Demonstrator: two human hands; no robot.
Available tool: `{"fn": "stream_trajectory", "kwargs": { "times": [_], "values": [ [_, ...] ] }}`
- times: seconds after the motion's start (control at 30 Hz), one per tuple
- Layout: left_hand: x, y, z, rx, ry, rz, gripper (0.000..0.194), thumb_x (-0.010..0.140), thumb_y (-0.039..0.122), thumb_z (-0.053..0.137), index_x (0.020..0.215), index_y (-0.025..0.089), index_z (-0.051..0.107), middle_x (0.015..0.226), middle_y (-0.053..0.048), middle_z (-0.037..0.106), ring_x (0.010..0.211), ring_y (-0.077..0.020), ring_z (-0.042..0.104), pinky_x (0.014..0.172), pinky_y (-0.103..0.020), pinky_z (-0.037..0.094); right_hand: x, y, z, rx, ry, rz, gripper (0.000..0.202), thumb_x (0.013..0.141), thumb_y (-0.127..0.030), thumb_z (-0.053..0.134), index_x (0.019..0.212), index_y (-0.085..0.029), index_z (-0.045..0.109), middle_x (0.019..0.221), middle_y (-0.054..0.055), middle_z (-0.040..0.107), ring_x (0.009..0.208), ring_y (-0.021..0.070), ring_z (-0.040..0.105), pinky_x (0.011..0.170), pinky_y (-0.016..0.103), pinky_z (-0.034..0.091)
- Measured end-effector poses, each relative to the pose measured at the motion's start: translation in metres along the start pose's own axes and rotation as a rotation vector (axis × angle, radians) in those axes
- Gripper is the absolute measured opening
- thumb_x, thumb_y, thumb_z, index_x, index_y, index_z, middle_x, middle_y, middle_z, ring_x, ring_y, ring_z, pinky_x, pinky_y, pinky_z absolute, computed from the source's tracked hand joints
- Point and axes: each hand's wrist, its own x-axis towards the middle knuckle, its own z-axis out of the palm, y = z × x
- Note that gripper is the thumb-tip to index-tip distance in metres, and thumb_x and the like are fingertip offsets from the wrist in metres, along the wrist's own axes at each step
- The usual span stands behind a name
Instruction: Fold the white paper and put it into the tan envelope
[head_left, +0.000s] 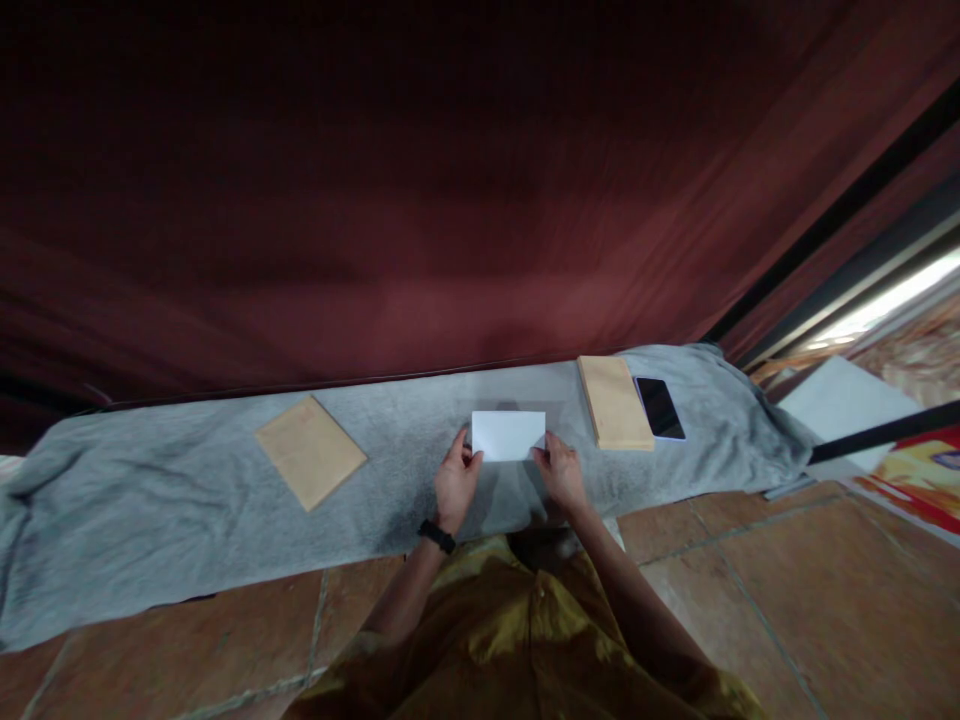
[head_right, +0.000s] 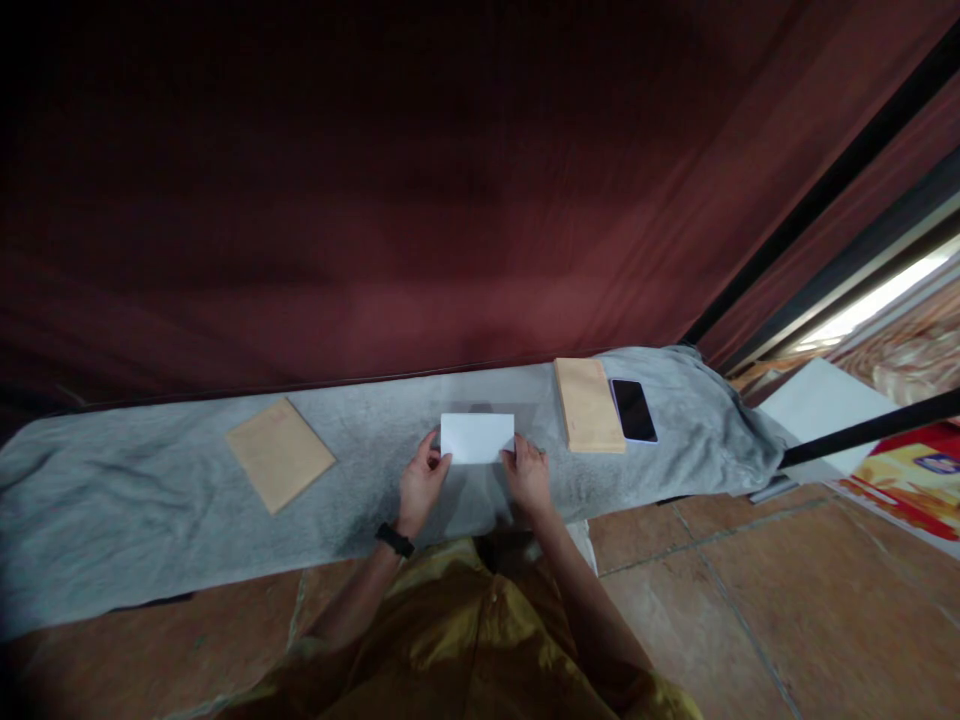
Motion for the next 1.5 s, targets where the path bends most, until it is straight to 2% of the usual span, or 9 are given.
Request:
{"fn": "stream_trajectory", "kwargs": {
  "times": [0.17,0.4,0.6,0.77,1.0,1.07,1.17,1.3,1.5],
  "values": [
    [0.005,0.005,0.002,0.154,-0.016,-0.041,0.057,0.093,0.031,0.059,0.147,0.020,0.046,0.090,-0.003,0.075,0.079,-0.0196,0.070,0.071,-0.028,0.050,0.002,-0.005,0.008,-0.125,0.022,0.022,0.047,0.104,-0.032,0.039,0.145,-0.009,0.041,0.125,0.019,0.066,0.111,0.0289,0.063,0.096,0.042,0.043],
    [0.007,0.005,0.006,0.335,-0.017,0.012,0.037,0.095,0.031,0.054,0.131,0.025,0.060,0.104,-0.006,0.075,0.092,-0.0222,0.070,0.080,-0.031,0.053,0.002,-0.009,0.010,-0.199,0.038,0.011,0.045,0.105,-0.032,0.035,0.142,-0.010,0.046,0.117,0.019,0.068,0.103,0.0293,0.063,0.091,0.041,0.041],
    [0.000,0.016,0.016,0.460,-0.006,0.282,0.037,0.097,0.021,0.042,0.128,0.020,0.062,0.125,-0.013,0.066,0.120,-0.0282,0.061,0.103,-0.044,0.048,0.001,-0.010,0.008,-0.186,0.035,0.010,0.040,0.105,-0.032,0.039,0.138,-0.013,0.051,0.116,0.017,0.068,0.103,0.0275,0.062,0.091,0.039,0.040],
    [-0.010,0.032,0.041,0.410,-0.134,0.524,0.047,0.099,0.029,0.042,0.144,0.017,0.049,0.157,-0.012,0.044,0.148,-0.0277,0.035,0.121,-0.049,0.031,0.001,-0.012,0.006,-0.180,0.026,0.029,0.037,0.104,-0.032,0.043,0.135,-0.015,0.054,0.115,0.015,0.068,0.104,0.0263,0.062,0.090,0.037,0.040],
    [-0.019,0.020,0.059,0.561,-0.157,0.485,0.059,0.101,0.036,0.038,0.155,0.013,0.034,0.164,-0.016,0.029,0.153,-0.0286,0.023,0.124,-0.052,0.022,0.001,-0.016,0.007,-0.068,0.104,0.032,0.039,0.104,-0.030,0.038,0.135,-0.013,0.056,0.120,0.016,0.066,0.109,0.0269,0.060,0.095,0.041,0.044],
    [-0.018,0.016,0.061,0.601,-0.183,0.504,0.062,0.101,0.034,0.038,0.158,0.013,0.027,0.165,-0.016,0.025,0.154,-0.0286,0.021,0.124,-0.052,0.020,0.002,-0.021,0.011,0.036,0.130,-0.038,0.044,0.105,-0.032,0.034,0.139,-0.013,0.054,0.130,0.017,0.064,0.118,0.0263,0.058,0.100,0.042,0.045],
    [-0.016,0.013,0.063,0.636,-0.215,0.514,0.064,0.100,0.027,0.037,0.160,0.015,0.019,0.166,-0.015,0.022,0.154,-0.0276,0.019,0.125,-0.052,0.019,0.004,-0.029,0.018,0.109,0.062,-0.224,0.049,0.107,-0.035,0.028,0.145,-0.013,0.050,0.145,0.015,0.056,0.134,0.0230,0.051,0.110,0.041,0.042],
    [-0.016,0.014,0.062,0.633,-0.207,0.470,0.061,0.099,0.021,0.032,0.160,0.014,0.022,0.165,-0.012,0.026,0.154,-0.0248,0.020,0.125,-0.048,0.022,0.001,-0.026,0.026,-0.034,-0.019,-0.300,0.050,0.107,-0.035,0.029,0.149,-0.013,0.047,0.152,0.014,0.049,0.145,0.0242,0.040,0.119,0.046,0.032],
    [-0.013,0.008,0.047,0.628,-0.090,0.361,0.060,0.102,0.030,0.027,0.156,0.004,0.030,0.162,-0.017,0.032,0.153,-0.0250,0.024,0.124,-0.046,0.025,-0.002,-0.009,0.028,-0.181,0.050,-0.223,0.053,0.107,-0.036,0.034,0.153,-0.010,0.041,0.157,0.015,0.042,0.145,0.0283,0.039,0.119,0.048,0.030]
  ]
}}
